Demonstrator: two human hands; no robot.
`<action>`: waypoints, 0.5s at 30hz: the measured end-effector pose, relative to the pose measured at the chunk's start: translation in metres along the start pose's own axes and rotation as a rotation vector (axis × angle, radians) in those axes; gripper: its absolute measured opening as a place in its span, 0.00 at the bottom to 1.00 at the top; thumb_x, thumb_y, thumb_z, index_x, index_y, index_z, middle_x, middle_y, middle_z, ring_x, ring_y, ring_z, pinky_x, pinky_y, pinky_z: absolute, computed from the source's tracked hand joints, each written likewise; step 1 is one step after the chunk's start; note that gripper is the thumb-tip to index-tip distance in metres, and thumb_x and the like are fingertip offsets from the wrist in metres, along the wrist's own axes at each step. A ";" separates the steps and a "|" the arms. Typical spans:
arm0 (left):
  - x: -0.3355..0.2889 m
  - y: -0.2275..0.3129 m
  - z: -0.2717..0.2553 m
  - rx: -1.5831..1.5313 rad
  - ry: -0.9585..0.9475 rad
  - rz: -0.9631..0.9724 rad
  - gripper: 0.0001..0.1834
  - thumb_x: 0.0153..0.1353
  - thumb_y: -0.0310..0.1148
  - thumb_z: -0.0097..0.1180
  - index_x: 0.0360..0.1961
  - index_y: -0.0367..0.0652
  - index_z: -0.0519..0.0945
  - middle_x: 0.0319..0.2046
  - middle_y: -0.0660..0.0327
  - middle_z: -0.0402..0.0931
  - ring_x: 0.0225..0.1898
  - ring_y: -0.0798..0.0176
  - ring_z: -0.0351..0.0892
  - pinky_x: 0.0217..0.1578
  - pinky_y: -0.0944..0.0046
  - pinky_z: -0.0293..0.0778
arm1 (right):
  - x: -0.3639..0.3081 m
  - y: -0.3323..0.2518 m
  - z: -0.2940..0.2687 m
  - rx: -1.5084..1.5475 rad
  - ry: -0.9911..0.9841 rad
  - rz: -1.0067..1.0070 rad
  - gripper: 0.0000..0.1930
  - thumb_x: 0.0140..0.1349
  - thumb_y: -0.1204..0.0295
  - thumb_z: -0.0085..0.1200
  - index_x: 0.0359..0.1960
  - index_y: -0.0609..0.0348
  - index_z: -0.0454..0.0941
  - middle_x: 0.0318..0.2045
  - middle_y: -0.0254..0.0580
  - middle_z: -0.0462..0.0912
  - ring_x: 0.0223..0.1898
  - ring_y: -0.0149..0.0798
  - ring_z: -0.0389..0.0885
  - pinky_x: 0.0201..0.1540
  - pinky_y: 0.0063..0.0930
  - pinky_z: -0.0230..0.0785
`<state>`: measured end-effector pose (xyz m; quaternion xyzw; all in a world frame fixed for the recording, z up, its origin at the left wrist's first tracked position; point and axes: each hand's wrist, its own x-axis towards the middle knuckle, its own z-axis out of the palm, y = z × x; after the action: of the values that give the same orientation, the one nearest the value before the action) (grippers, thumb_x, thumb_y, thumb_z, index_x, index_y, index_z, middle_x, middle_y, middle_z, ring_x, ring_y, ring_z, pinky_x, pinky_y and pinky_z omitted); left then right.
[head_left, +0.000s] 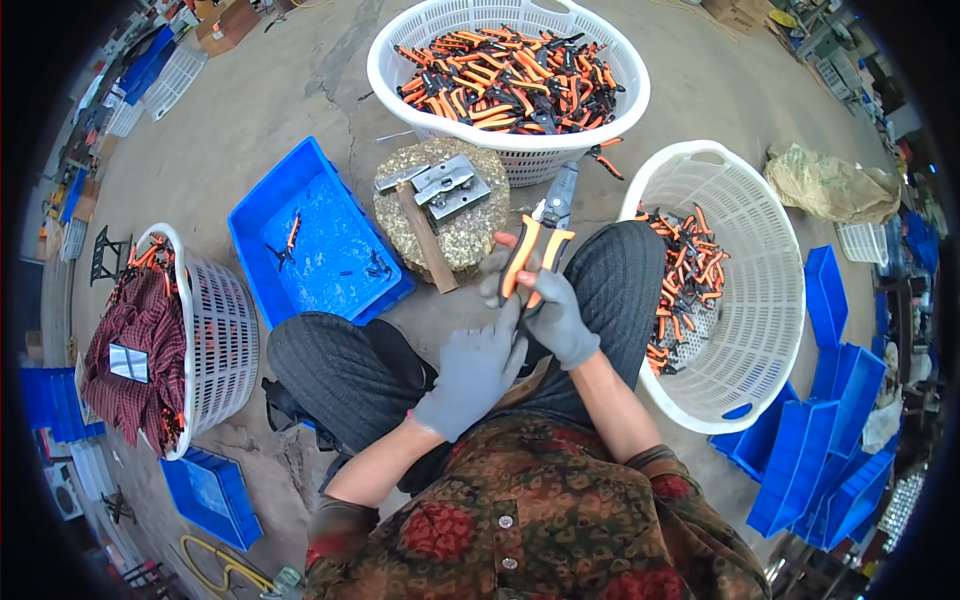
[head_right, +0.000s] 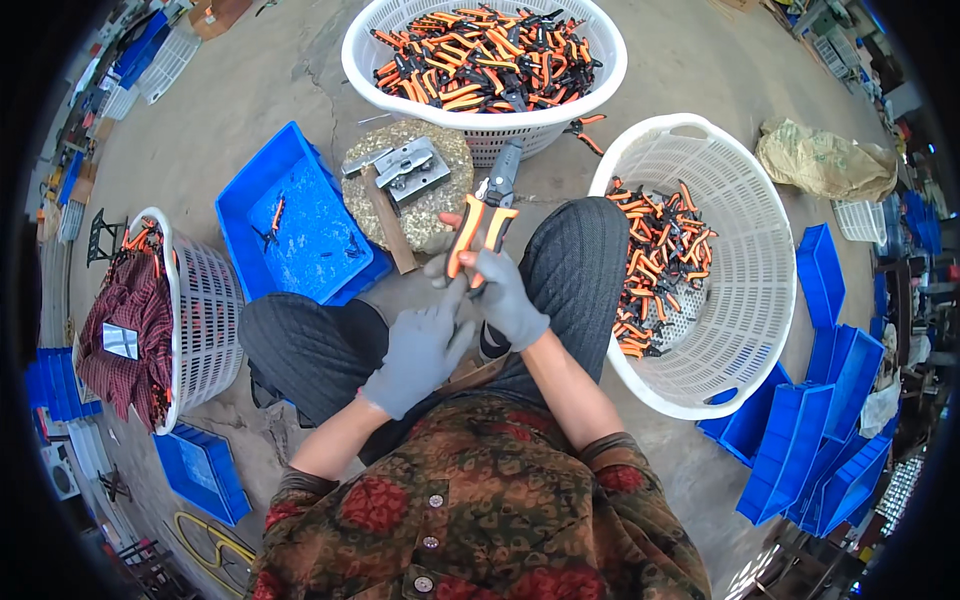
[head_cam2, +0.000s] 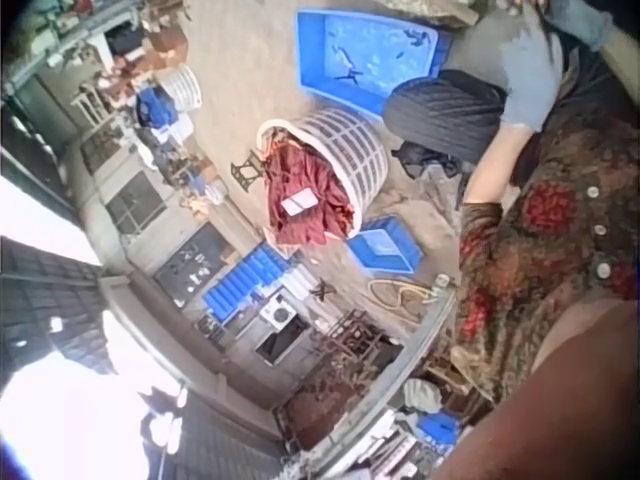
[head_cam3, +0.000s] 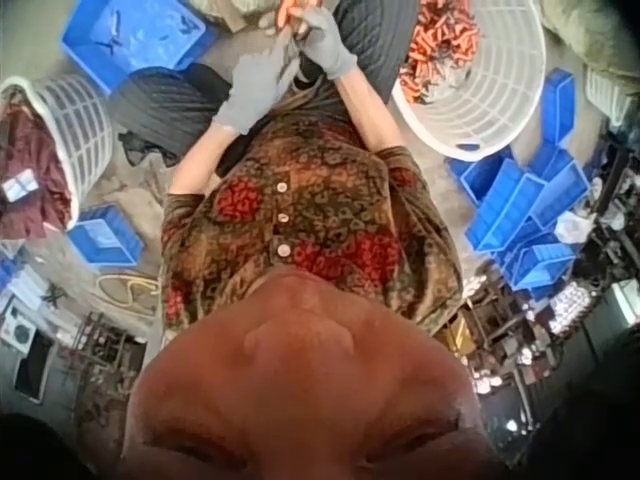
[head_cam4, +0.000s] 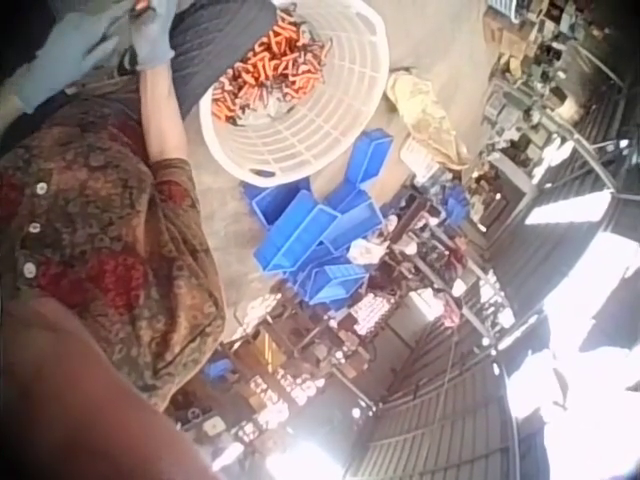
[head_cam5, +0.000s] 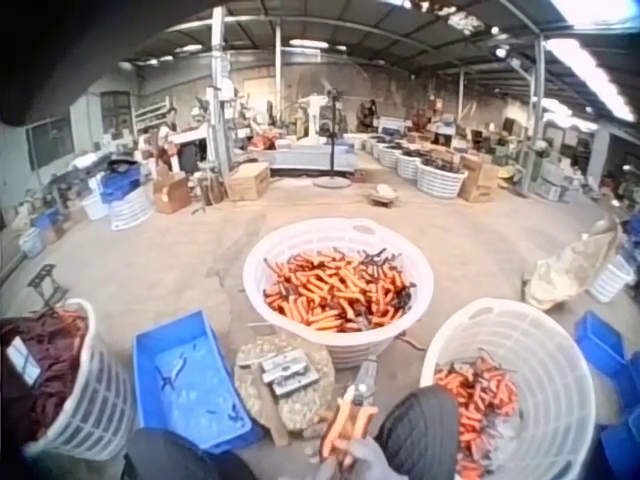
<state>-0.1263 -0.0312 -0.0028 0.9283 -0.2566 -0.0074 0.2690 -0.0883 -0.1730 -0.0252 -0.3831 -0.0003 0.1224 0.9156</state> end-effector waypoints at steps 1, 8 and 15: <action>-0.004 -0.004 -0.008 -0.131 -0.046 0.049 0.12 0.57 0.35 0.53 0.39 0.40 0.77 0.24 0.54 0.77 0.24 0.51 0.77 0.26 0.55 0.70 | 0.000 -0.006 -0.003 -0.003 -0.001 0.001 0.33 0.57 0.61 0.49 0.62 0.63 0.55 0.42 0.47 0.75 0.38 0.37 0.77 0.42 0.28 0.69; 0.044 -0.061 -0.068 -0.605 -0.027 -0.375 0.15 0.61 0.36 0.51 0.45 0.37 0.77 0.28 0.59 0.77 0.28 0.70 0.75 0.31 0.68 0.70 | 0.000 -0.018 -0.006 -0.071 -0.131 0.142 0.28 0.59 0.57 0.46 0.56 0.62 0.63 0.35 0.39 0.75 0.33 0.30 0.76 0.35 0.24 0.69; 0.081 -0.061 -0.070 -0.890 -0.151 -0.240 0.17 0.62 0.34 0.49 0.45 0.30 0.75 0.32 0.65 0.76 0.35 0.76 0.70 0.40 0.73 0.68 | 0.002 -0.003 0.012 -0.337 -0.173 0.145 0.22 0.58 0.60 0.48 0.49 0.63 0.65 0.31 0.40 0.74 0.30 0.32 0.74 0.33 0.25 0.67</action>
<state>-0.0161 0.0087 0.0368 0.7425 -0.1382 -0.2155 0.6190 -0.0868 -0.1661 -0.0151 -0.5180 -0.0721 0.2185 0.8238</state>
